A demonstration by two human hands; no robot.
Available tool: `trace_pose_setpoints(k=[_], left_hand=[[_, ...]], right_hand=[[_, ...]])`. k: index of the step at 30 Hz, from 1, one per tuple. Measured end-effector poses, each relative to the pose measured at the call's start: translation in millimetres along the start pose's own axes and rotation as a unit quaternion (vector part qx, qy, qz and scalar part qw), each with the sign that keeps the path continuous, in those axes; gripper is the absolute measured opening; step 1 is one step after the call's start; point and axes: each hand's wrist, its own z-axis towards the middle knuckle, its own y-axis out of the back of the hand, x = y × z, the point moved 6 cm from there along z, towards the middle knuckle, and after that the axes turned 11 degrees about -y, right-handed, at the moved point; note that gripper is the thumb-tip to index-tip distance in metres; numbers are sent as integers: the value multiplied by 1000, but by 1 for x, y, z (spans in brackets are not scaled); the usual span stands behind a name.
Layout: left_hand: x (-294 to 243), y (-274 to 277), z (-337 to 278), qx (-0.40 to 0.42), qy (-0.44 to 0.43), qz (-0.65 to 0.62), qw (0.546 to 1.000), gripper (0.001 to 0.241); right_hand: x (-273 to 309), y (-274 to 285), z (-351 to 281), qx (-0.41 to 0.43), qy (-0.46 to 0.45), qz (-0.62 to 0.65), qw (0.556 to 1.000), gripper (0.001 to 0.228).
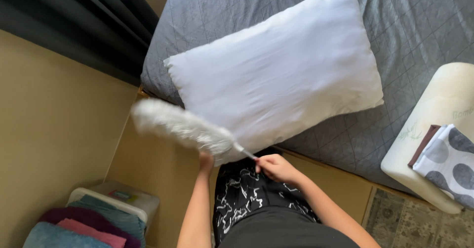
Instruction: Folding a patterned pillowcase and then using a duster to clean a white pillow on a bed.
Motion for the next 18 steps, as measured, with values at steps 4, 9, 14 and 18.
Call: trace_pose_setpoints(k=[4,9,14,18], left_hand=[[15,-4,19,5,-30,9,1000,99],[19,2,18,21,-26,41,999,108],[27,8,9,57,-8,25,998,110],[40,17,-2,46,55,45,996,104]], right_hand=[[27,59,-36,-168,-37,190,967,30],[70,109,-57,-392,32,287,874,36],[62,83,-5,-475,129,32,870,22],[79,-26,18,-395,107,-121,905,23]])
